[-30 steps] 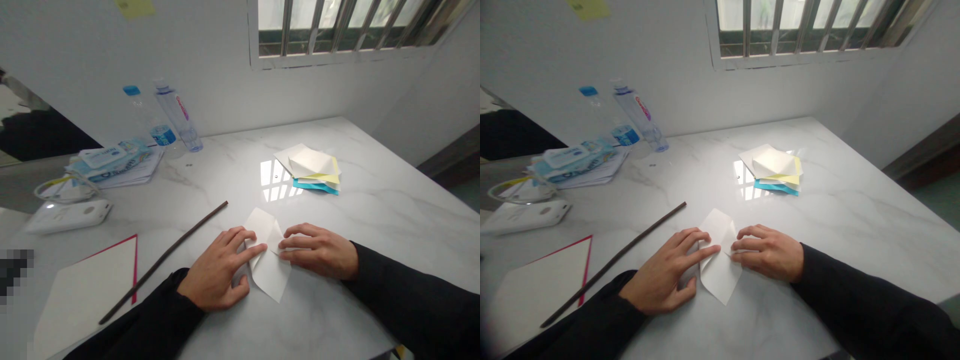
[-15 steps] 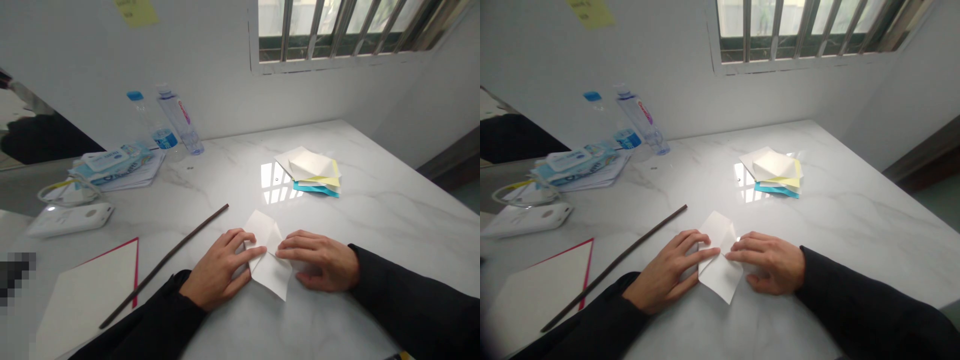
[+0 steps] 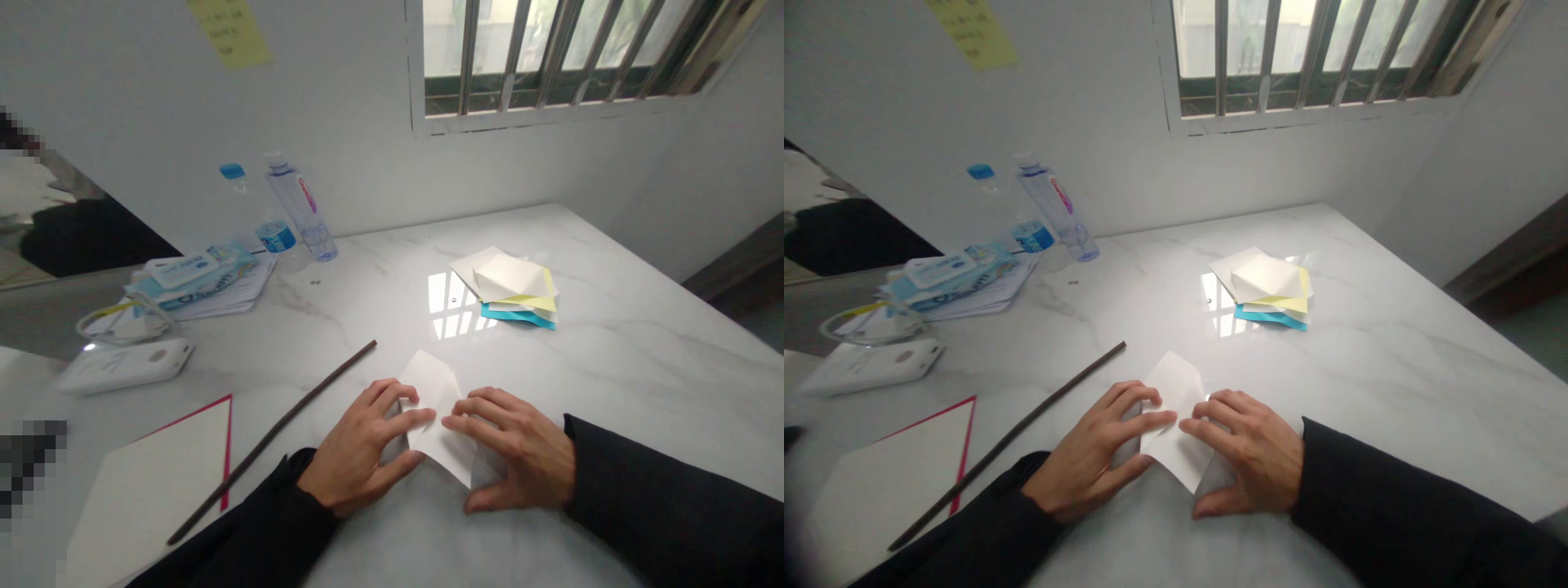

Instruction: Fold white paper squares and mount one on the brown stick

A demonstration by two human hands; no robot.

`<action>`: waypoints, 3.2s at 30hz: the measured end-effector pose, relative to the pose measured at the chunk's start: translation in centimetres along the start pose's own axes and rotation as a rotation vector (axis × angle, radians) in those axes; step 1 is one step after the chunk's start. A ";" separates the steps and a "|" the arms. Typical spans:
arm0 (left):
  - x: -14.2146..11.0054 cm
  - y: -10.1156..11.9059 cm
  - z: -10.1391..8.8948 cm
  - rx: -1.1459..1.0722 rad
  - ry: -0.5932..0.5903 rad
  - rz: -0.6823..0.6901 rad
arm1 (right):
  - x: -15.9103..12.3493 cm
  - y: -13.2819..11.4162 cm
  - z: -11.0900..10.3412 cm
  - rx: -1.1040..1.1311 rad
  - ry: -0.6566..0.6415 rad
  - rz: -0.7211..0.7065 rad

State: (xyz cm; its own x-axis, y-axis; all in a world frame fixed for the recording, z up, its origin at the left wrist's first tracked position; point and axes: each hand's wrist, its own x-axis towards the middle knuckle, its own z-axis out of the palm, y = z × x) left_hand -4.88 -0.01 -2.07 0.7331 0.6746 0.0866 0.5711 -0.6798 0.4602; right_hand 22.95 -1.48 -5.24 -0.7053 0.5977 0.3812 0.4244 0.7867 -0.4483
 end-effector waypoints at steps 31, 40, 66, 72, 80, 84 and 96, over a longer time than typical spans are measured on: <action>-1.6 0.6 1.3 0.279 -0.017 0.048 | -0.3 1.5 -0.8 -0.012 -0.017 -0.131; -1.9 0.8 2.0 0.238 -0.001 -0.009 | -0.3 2.1 -0.9 0.090 -0.032 -0.099; -1.8 0.8 2.5 0.242 0.036 -0.057 | 0.6 1.1 -0.3 -0.074 0.096 -0.120; -1.9 0.7 2.5 0.311 -0.039 -0.027 | 0.1 1.8 -0.7 -0.035 0.019 -0.130; -1.8 0.7 2.0 0.312 -0.103 -0.009 | 0.0 2.4 -1.2 -0.002 -0.070 -0.126; -1.8 0.7 1.9 0.304 -0.104 -0.005 | 0.6 2.2 -1.5 0.018 -0.115 -0.081; -1.9 0.3 1.6 0.257 -0.099 0.029 | 0.9 2.1 -1.0 -0.039 -0.128 -0.038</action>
State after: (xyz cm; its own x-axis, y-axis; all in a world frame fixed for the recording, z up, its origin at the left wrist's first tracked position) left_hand -5.53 -1.96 -3.56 0.7761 0.6306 0.0037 0.6148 -0.7579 0.2181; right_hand 23.79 0.86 -5.05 -0.7872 0.5444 0.2897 0.4157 0.8155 -0.4026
